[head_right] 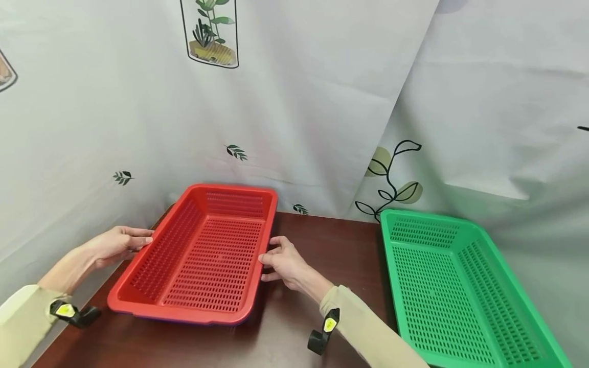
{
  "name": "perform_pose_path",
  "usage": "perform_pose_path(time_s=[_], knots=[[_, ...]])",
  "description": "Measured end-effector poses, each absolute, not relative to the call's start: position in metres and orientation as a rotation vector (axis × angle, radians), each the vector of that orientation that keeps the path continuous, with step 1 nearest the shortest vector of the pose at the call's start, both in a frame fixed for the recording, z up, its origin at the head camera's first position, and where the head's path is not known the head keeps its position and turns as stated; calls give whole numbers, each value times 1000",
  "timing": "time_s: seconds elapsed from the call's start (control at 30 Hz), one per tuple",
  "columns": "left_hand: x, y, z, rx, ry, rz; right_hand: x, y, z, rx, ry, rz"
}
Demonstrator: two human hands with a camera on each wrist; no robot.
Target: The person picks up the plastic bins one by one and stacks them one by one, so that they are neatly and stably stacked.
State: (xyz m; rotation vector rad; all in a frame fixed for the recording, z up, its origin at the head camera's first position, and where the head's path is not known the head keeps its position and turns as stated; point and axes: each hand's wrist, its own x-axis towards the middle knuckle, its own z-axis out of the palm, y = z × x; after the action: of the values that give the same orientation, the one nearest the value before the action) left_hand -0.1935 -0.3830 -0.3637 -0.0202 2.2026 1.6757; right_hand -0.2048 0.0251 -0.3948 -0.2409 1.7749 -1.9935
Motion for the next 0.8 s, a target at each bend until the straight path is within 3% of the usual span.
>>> perform_pose_path(time_s=[0.8], knots=[[-198, -303, -369, 2, 2211, 1776, -209, 108, -387, -271, 1888, -1891]])
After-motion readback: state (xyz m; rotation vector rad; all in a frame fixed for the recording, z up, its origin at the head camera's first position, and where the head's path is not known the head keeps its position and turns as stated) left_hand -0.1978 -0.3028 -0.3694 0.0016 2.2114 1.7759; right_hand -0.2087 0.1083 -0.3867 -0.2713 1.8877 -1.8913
